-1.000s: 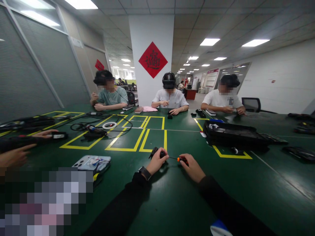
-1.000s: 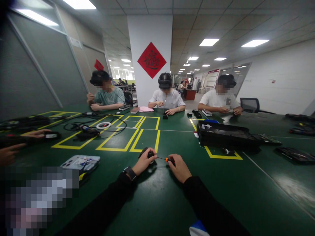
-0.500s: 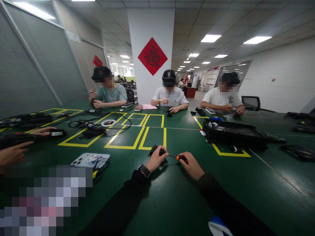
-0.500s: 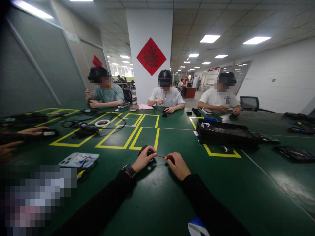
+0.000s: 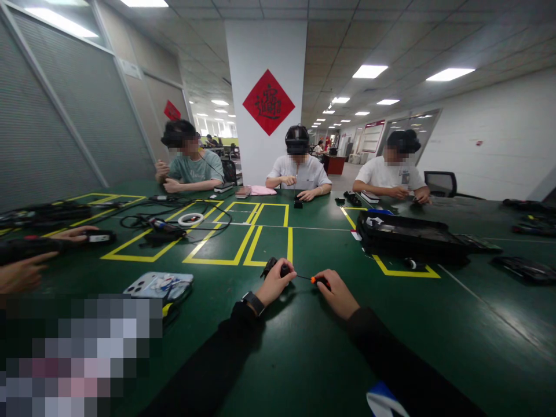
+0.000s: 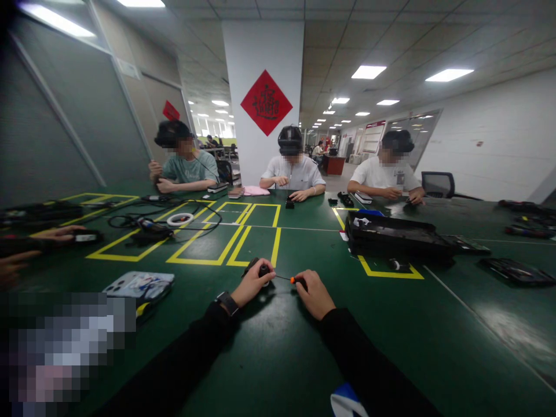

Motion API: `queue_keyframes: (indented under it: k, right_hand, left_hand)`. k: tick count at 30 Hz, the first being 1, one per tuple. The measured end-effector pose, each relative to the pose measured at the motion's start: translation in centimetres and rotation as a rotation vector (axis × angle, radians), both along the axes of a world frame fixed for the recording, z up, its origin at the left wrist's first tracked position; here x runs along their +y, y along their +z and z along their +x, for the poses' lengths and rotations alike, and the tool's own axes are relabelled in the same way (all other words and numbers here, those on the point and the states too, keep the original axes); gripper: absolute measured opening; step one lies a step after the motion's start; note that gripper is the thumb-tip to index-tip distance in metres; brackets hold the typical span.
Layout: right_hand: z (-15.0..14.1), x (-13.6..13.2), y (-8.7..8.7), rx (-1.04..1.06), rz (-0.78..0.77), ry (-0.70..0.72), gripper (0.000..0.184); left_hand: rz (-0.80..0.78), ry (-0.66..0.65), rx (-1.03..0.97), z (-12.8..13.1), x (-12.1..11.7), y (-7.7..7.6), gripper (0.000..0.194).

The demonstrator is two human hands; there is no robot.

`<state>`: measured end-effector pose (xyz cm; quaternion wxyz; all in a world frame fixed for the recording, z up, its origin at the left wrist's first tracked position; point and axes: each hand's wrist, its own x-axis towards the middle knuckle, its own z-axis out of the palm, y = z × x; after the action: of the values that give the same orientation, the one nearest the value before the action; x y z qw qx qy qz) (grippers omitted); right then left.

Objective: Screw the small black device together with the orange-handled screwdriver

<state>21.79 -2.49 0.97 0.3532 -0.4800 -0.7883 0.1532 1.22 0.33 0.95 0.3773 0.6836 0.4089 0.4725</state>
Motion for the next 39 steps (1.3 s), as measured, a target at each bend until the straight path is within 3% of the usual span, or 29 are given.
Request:
queue_keyframes:
  k: [6, 12, 17, 23, 39]
  right_hand:
    - [0.18, 0.22, -0.31, 0.021, 0.026, 0.008, 0.014]
    - [0.02, -0.04, -0.24, 0.052, -0.022, 0.009, 0.029]
    - [0.07, 0.01, 0.02, -0.012, 0.005, 0.017, 0.015]
    - [0.11, 0.13, -0.21, 0.032, -0.005, 0.034, 0.016]
    - [0.23, 0.31, -0.45, 0.029, -0.026, 0.011, 0.013]
  left_hand:
    - [-0.012, -0.001, -0.001, -0.02, -0.02, 0.05, 0.012]
    - [0.015, -0.025, -0.004, -0.06, -0.09, 0.1, 0.011]
    - [0.0, -0.025, -0.014, -0.18, 0.0, -0.1, 0.013]
    - [-0.061, -0.003, -0.028, -0.23, 0.25, -0.46, 0.015]
    - [0.02, -0.044, -0.012, -0.12, 0.17, -0.36, 0.016]
